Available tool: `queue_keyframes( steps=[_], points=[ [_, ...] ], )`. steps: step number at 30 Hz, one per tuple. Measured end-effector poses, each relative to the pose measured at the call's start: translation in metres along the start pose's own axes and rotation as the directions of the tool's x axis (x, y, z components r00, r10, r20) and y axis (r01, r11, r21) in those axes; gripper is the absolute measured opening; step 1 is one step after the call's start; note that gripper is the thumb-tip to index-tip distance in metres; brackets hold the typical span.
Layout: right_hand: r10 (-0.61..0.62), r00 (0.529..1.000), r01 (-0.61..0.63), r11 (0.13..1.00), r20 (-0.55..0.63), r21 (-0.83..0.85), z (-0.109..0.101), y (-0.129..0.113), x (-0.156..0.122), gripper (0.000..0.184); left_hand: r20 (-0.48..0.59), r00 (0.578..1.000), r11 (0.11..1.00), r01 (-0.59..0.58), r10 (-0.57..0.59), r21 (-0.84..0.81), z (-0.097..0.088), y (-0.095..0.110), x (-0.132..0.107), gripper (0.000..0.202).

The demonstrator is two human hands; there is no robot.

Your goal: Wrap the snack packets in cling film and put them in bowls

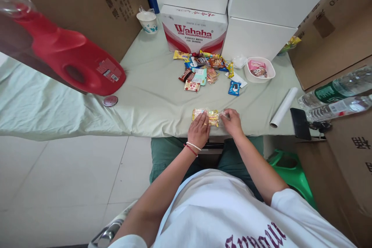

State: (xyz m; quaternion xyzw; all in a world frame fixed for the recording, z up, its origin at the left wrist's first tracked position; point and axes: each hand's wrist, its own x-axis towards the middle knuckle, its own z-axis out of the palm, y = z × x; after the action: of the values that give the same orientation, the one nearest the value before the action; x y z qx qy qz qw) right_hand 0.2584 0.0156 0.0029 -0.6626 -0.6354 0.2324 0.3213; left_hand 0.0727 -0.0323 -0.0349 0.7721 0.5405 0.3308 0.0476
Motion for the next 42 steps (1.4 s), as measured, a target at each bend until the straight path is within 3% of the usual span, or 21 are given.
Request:
queue_keyframes(
  steps=[3, 5, 9, 12, 14, 17, 20, 23, 27, 29, 34, 36, 38, 40, 42],
  points=[
    [0.072, 0.997, -0.074, 0.981, 0.018, 0.181, -0.004, -0.008, -0.004, 0.026, -0.004, 1.0, 1.0, -0.002, 0.002, -0.002, 0.0, -0.001, 0.0, 0.052],
    [0.079, 0.996, -0.083, 0.979, 0.03, 0.184, -0.007, -0.018, -0.004, 0.027, -0.005, 1.0, 1.0, -0.007, 0.007, 0.001, -0.001, -0.002, 0.0, 0.05],
    [-0.044, 0.997, 0.044, 0.999, 0.063, -0.005, -0.001, -0.051, 0.006, 0.017, 0.005, 1.0, 1.0, -0.016, 0.016, -0.002, -0.001, -0.003, -0.001, 0.05],
    [-0.082, 0.98, 0.119, 0.971, 0.18, -0.206, 0.016, -0.078, 0.013, 0.01, 0.026, 0.999, 0.999, -0.031, 0.031, -0.015, 0.002, -0.007, -0.001, 0.049],
    [-0.095, 0.959, 0.176, 0.937, 0.266, -0.301, 0.028, -0.092, 0.014, 0.015, 0.045, 0.999, 0.998, -0.028, 0.03, -0.049, 0.003, -0.01, -0.001, 0.052],
    [-0.097, 0.931, 0.231, 0.903, 0.352, -0.361, 0.038, -0.101, 0.01, 0.024, 0.054, 0.997, 0.986, -0.038, 0.047, -0.162, -0.001, -0.017, 0.0, 0.058],
    [-0.131, 0.906, 0.282, 0.895, 0.402, -0.344, 0.039, -0.096, 0.003, 0.029, -0.006, 0.996, 0.934, -0.088, 0.092, -0.346, -0.017, -0.027, -0.002, 0.052],
    [-0.269, 0.872, 0.413, 0.852, 0.41, -0.321, 0.039, -0.086, -0.01, 0.032, -0.143, 0.986, 0.888, 0.007, -0.082, -0.46, -0.04, -0.039, -0.009, 0.04],
    [-0.348, 0.845, 0.506, 0.765, 0.407, -0.397, 0.043, -0.083, -0.025, 0.049, -0.273, 0.879, 0.866, 0.249, -0.39, -0.434, -0.067, -0.052, -0.026, 0.024],
    [-0.319, 0.854, 0.492, 0.752, 0.411, -0.439, 0.046, -0.086, -0.026, 0.05, -0.251, 0.857, 0.849, 0.324, -0.45, -0.417, -0.076, -0.055, -0.035, 0.02],
    [-0.299, 0.842, 0.507, 0.724, 0.45, -0.467, 0.042, -0.099, -0.011, 0.029, -0.138, 0.855, 0.789, 0.384, -0.5, -0.479, -0.086, -0.046, -0.043, 0.018],
    [-0.291, 0.854, 0.48, 0.761, 0.431, -0.437, 0.031, -0.101, -0.003, 0.024, -0.085, 0.82, 0.716, 0.439, -0.567, -0.543, -0.087, -0.038, -0.037, 0.015],
    [-0.265, 0.89, 0.39, 0.863, 0.37, -0.321, 0.016, -0.1, 0.003, 0.021, -0.018, 0.769, 0.615, 0.497, -0.639, -0.613, -0.085, -0.028, -0.028, 0.017],
    [-0.216, 0.92, 0.242, 0.969, 0.327, -0.042, 0.0, -0.095, 0.005, 0.023, 0.075, 0.743, 0.496, 0.515, -0.666, -0.699, -0.08, -0.016, -0.015, 0.034],
    [-0.147, 0.907, 0.008, 0.943, 0.394, 0.332, -0.012, -0.087, 0.002, 0.031, 0.228, 0.754, 0.331, 0.51, -0.617, -0.794, -0.072, -0.004, -0.003, 0.05]
  ],
)
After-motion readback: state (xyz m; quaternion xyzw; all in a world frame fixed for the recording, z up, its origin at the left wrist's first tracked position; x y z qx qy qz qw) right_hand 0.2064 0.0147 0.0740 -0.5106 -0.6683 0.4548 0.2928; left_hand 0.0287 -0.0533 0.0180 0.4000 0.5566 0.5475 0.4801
